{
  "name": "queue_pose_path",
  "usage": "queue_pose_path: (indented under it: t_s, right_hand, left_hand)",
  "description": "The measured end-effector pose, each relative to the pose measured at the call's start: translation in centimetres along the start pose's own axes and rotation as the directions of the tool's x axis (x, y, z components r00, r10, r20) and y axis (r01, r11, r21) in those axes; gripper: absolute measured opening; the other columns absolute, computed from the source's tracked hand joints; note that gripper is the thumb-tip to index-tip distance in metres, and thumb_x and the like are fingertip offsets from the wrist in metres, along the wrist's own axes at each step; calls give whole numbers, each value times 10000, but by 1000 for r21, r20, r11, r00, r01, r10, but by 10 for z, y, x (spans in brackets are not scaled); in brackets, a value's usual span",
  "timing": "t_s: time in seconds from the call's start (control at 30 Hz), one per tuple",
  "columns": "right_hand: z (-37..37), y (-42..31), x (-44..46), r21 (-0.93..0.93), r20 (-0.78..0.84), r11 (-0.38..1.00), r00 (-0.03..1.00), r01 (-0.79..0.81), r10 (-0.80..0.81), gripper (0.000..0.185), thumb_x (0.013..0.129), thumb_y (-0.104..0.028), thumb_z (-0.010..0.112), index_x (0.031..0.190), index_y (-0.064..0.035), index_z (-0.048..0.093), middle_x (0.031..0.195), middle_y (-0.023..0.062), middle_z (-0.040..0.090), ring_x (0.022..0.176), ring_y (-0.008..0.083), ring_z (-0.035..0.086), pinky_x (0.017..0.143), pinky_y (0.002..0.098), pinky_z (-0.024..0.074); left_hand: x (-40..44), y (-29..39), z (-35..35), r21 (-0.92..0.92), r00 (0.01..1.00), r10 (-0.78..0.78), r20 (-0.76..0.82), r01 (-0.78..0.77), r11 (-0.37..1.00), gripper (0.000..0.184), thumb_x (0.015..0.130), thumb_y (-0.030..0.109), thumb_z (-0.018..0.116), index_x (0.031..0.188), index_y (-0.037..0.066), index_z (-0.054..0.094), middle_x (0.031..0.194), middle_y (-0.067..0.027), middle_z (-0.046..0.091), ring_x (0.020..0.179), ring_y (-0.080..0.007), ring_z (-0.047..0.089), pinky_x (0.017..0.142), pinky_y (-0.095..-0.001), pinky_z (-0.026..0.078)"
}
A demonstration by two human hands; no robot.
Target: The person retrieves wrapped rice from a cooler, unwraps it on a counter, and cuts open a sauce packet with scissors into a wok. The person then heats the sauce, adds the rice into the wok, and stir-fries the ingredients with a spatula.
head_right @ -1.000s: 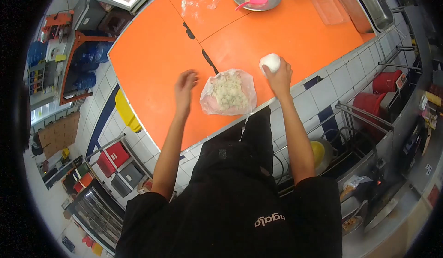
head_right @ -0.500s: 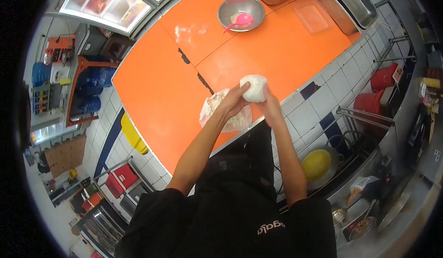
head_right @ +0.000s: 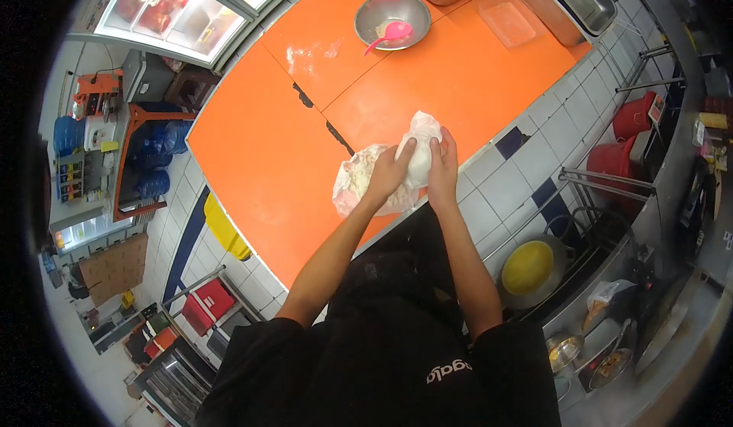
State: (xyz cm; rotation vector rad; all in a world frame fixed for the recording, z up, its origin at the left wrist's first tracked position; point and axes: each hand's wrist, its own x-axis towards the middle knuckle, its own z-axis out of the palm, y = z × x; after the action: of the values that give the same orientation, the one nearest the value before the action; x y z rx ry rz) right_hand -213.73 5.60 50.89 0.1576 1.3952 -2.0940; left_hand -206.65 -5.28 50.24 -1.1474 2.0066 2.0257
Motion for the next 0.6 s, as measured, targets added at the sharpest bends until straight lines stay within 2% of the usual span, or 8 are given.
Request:
queue_pose_path:
  t_s: [0.07, 0.17, 0.23, 0.33, 0.4, 0.47, 0.53, 0.6]
  right_hand:
    - [-3, 1, 3, -246, 30, 950, 981, 191, -189, 460, 1028, -246, 504, 1402, -4, 390, 1219, 175, 584, 1128, 210, 582, 928, 317, 482]
    - [-3, -11, 7, -424, 116, 857, 956, 294, -270, 439, 1026, -251, 503, 1377, -2, 415, 1141, 170, 621, 1063, 209, 607, 918, 322, 478]
    - [4, -12, 8, -411, 36, 863, 951, 295, -308, 410, 1024, -262, 503, 1334, 2, 453, 1088, 164, 642, 1023, 211, 618, 905, 326, 479]
    - [0, 2, 12, -444, -56, 855, 944, 269, -326, 361, 1026, -288, 497, 1226, 11, 528, 997, 132, 662, 942, 196, 624, 852, 319, 483]
    - [-3, 0, 16, -498, -60, 835, 952, 233, -301, 351, 1029, -302, 491, 1161, 14, 565, 960, 106, 660, 903, 178, 619, 812, 308, 486]
    - [9, -21, 9, -628, -57, 730, 920, 269, -388, 359, 1014, -323, 510, 1088, 18, 592, 969, 158, 664, 905, 218, 635, 819, 354, 490]
    - [0, -19, 22, -608, -30, 738, 920, 293, -391, 358, 1026, -319, 489, 1108, 15, 591, 940, 129, 654, 858, 181, 613, 777, 337, 491]
    - [-7, -16, 36, -338, 20, 918, 977, 206, -212, 361, 1047, -321, 443, 1049, 10, 589, 877, 75, 616, 800, 135, 561, 741, 311, 472]
  left_hand:
    - [-6, -5, 8, 19, 996, 40, -84, -38, 999, 577, 888, 435, 702, 1142, -69, 585, 837, -187, 685, 798, -226, 681, 688, -338, 531]
    - [-14, 4, 16, -106, 988, 101, -120, -114, 988, 547, 891, 398, 707, 1128, -70, 552, 897, -190, 668, 830, -221, 665, 718, -327, 525]
    - [-5, 0, 27, -284, 935, 306, -178, -347, 894, 484, 922, 344, 676, 1136, -59, 515, 978, -180, 648, 898, -208, 646, 753, -318, 519]
    - [4, 16, 41, -125, 876, 353, -327, -411, 903, 417, 957, 299, 636, 1149, -40, 488, 1018, -149, 624, 925, -173, 619, 747, -300, 512]
    - [4, 26, 44, -224, 901, 329, -284, -396, 891, 369, 974, 284, 611, 1128, -33, 503, 993, -127, 623, 894, -155, 605, 734, -294, 508]
    - [2, 30, 41, -311, 924, 298, -239, -364, 878, 324, 991, 269, 586, 1107, -26, 518, 968, -104, 622, 864, -137, 592, 720, -287, 503]
    - [3, 37, 37, -461, 952, 243, -188, -304, 834, 299, 1012, 278, 550, 1065, -16, 542, 922, -69, 610, 820, -108, 563, 693, -273, 489]
    - [7, 40, 40, -479, 958, 209, -198, -280, 832, 302, 1028, 290, 520, 1009, -8, 568, 876, -46, 605, 796, -88, 551, 676, -262, 479]
